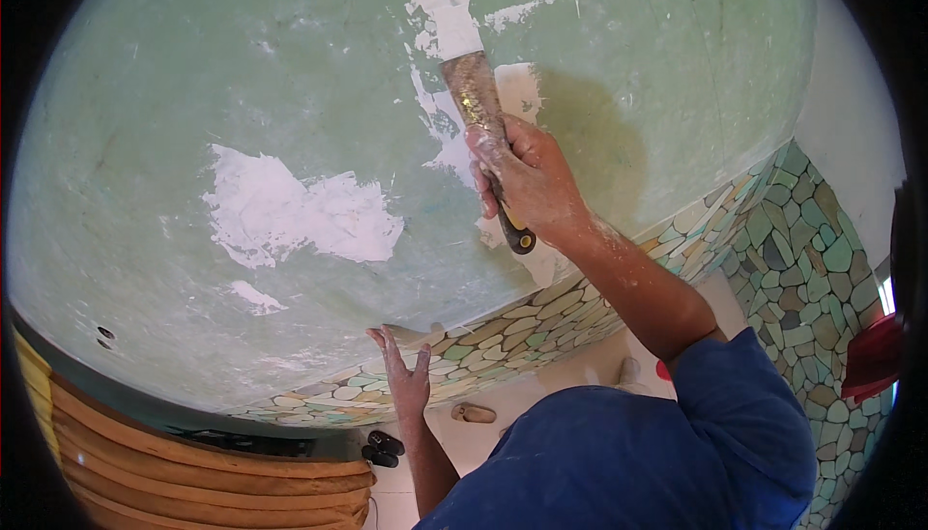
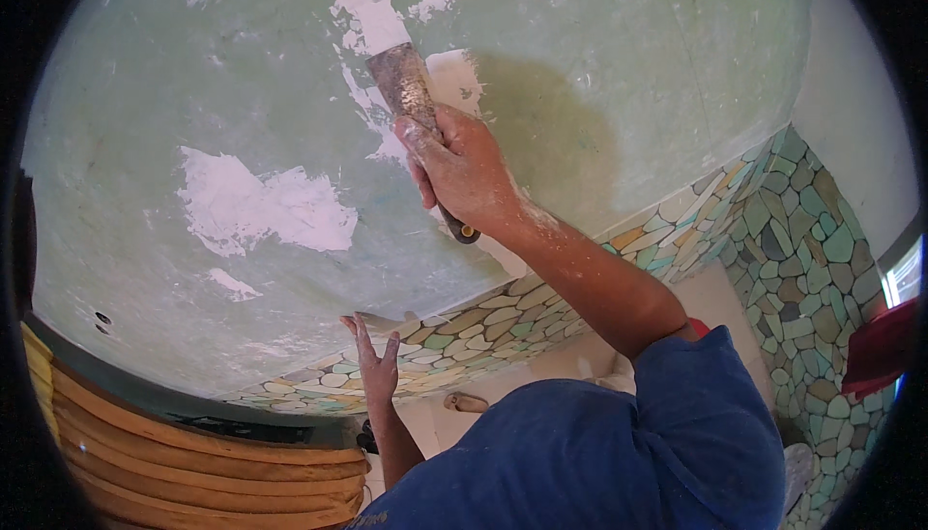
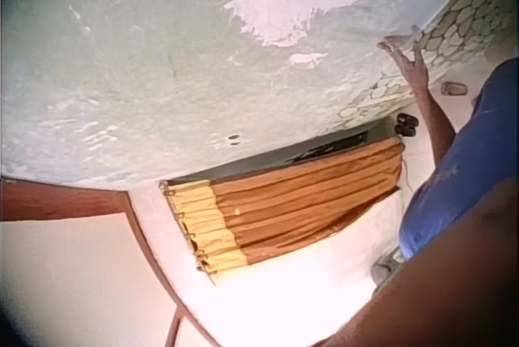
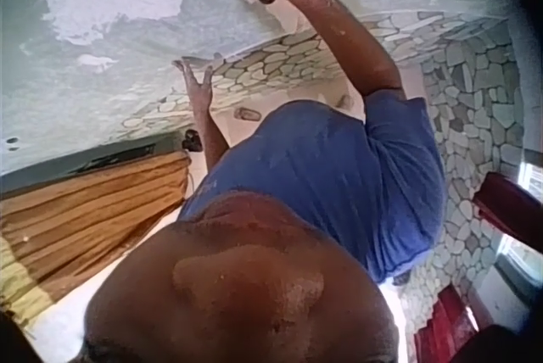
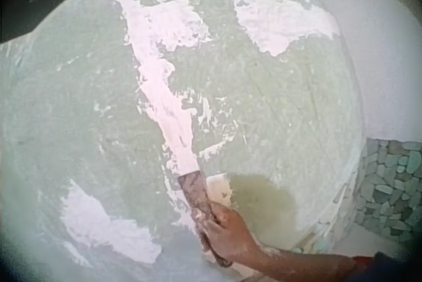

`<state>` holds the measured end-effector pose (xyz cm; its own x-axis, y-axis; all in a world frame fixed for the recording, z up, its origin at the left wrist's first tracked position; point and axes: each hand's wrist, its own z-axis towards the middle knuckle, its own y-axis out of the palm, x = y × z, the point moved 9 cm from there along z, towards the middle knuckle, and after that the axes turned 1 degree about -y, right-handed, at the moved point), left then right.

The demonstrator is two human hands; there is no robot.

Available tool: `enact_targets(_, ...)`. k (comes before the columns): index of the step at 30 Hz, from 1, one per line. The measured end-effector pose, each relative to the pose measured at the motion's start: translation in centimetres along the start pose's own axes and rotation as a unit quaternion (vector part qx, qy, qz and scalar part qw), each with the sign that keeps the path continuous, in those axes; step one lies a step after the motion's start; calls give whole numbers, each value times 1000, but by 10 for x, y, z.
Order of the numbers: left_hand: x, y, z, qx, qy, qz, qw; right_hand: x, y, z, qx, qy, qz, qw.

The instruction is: Applying putty or joint compound to a wall using a putty knife to patch holes or cracks.

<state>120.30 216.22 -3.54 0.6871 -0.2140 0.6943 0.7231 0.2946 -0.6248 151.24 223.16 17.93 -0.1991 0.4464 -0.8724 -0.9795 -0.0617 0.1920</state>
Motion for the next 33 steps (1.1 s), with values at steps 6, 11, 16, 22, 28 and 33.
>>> enact_targets(6,-10,3,-4,0,-2,7,1000,43,-7,-33,-1,39,63,997)
enact_targets(11,-7,4,-3,8,-9,-4,1000,50,-13,-22,-24,79,23,996)
enact_targets(16,-12,3,-3,8,-5,-14,1000,-13,-30,-18,16,-80,-28,996)
enact_targets(22,-7,6,-2,-1,-8,-13,1000,-34,-17,-52,29,-209,-314,925)
enact_targets(28,-7,4,-3,5,4,-24,1000,-33,-11,-46,24,-180,-432,883)
enact_targets(33,-2,4,-4,3,-16,-28,999,-44,-6,-46,51,-260,-453,851)
